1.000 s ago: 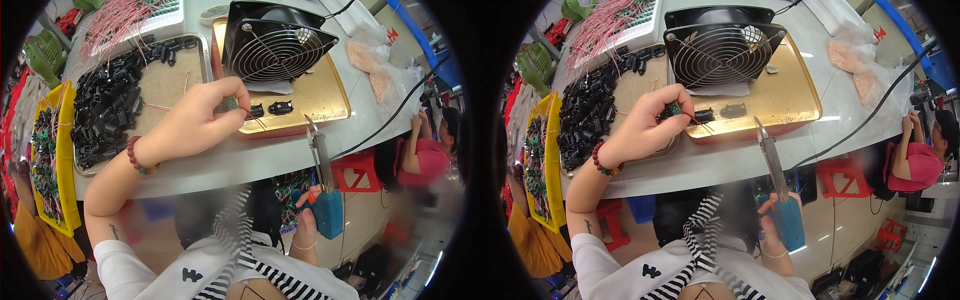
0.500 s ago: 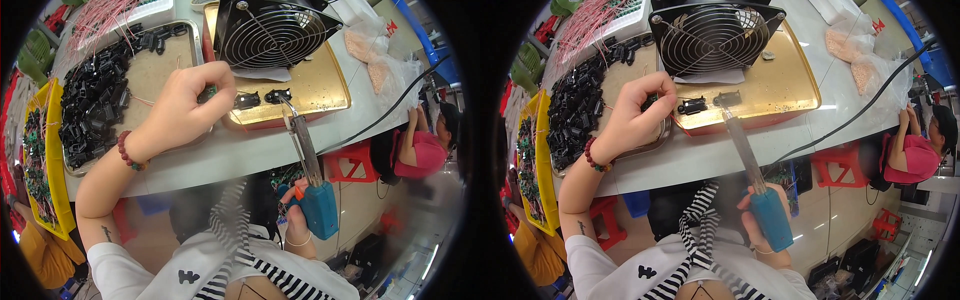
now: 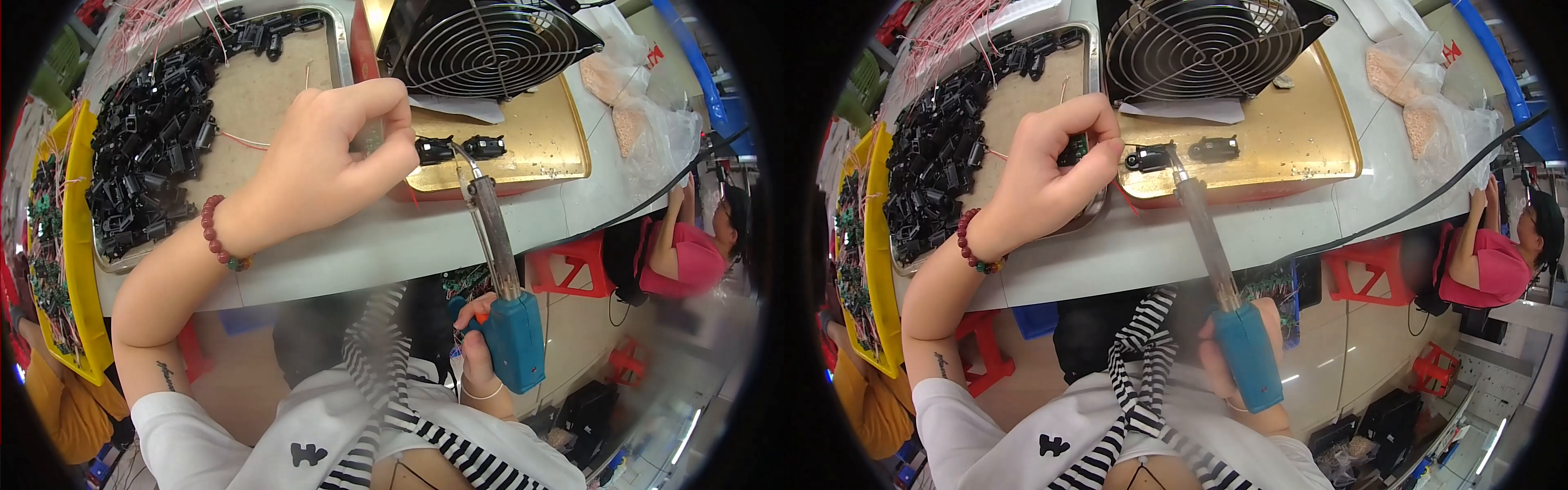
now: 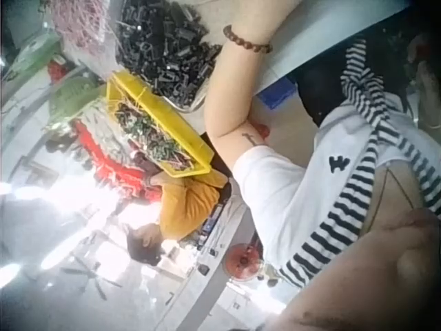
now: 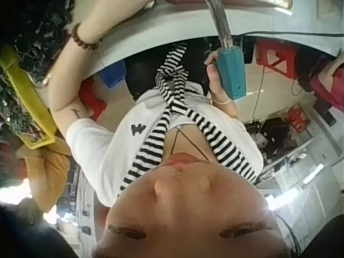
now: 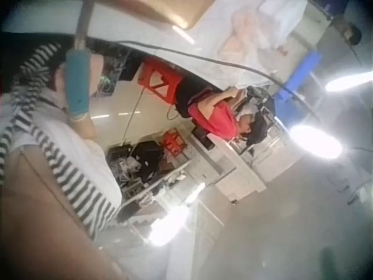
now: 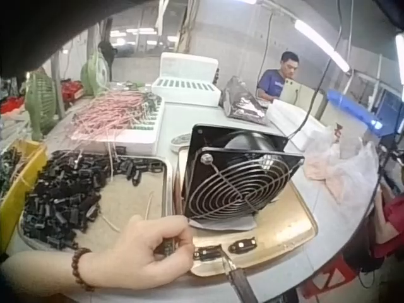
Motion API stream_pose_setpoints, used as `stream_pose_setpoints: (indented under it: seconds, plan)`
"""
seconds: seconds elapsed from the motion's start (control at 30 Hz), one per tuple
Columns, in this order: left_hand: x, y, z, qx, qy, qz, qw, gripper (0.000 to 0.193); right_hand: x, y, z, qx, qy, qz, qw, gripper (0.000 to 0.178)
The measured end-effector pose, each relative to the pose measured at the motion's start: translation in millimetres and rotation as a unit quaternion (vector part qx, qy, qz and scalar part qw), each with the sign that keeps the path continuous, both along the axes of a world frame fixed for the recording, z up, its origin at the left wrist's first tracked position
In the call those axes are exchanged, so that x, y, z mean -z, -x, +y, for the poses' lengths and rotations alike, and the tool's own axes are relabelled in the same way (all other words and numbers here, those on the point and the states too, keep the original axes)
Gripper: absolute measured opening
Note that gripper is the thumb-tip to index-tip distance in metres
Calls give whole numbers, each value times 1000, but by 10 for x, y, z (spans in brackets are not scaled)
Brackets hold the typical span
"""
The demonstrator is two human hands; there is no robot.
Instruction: The person solders wires to electronic switch components using a soldering iron. The person then sets a yellow tray of parts aside, places a blue tray on the table, and gathers circuit boards with wires and switch housings by hand.
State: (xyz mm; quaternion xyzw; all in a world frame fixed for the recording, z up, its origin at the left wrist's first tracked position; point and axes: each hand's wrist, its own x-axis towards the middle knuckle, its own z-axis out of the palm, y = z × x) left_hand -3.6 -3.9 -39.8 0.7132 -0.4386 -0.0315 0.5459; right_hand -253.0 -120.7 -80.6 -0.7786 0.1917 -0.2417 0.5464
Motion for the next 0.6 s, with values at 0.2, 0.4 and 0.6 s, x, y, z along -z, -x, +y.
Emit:
stream_pose_setpoints:
  seconds: [0.2,0.4,0.6]
  plan:
    - [1,3,5,-6,10,4,1000,12,33,21,4,-2,-2,10,1000,22]
    - [-19,10,14,-8,4,4,1000,12,79,35,-4,-9,-28,2,1000,19]
    - [-21,17,37,9,-5,-1,1000,12,139,40,-5,-21,-76,-18,997,17]
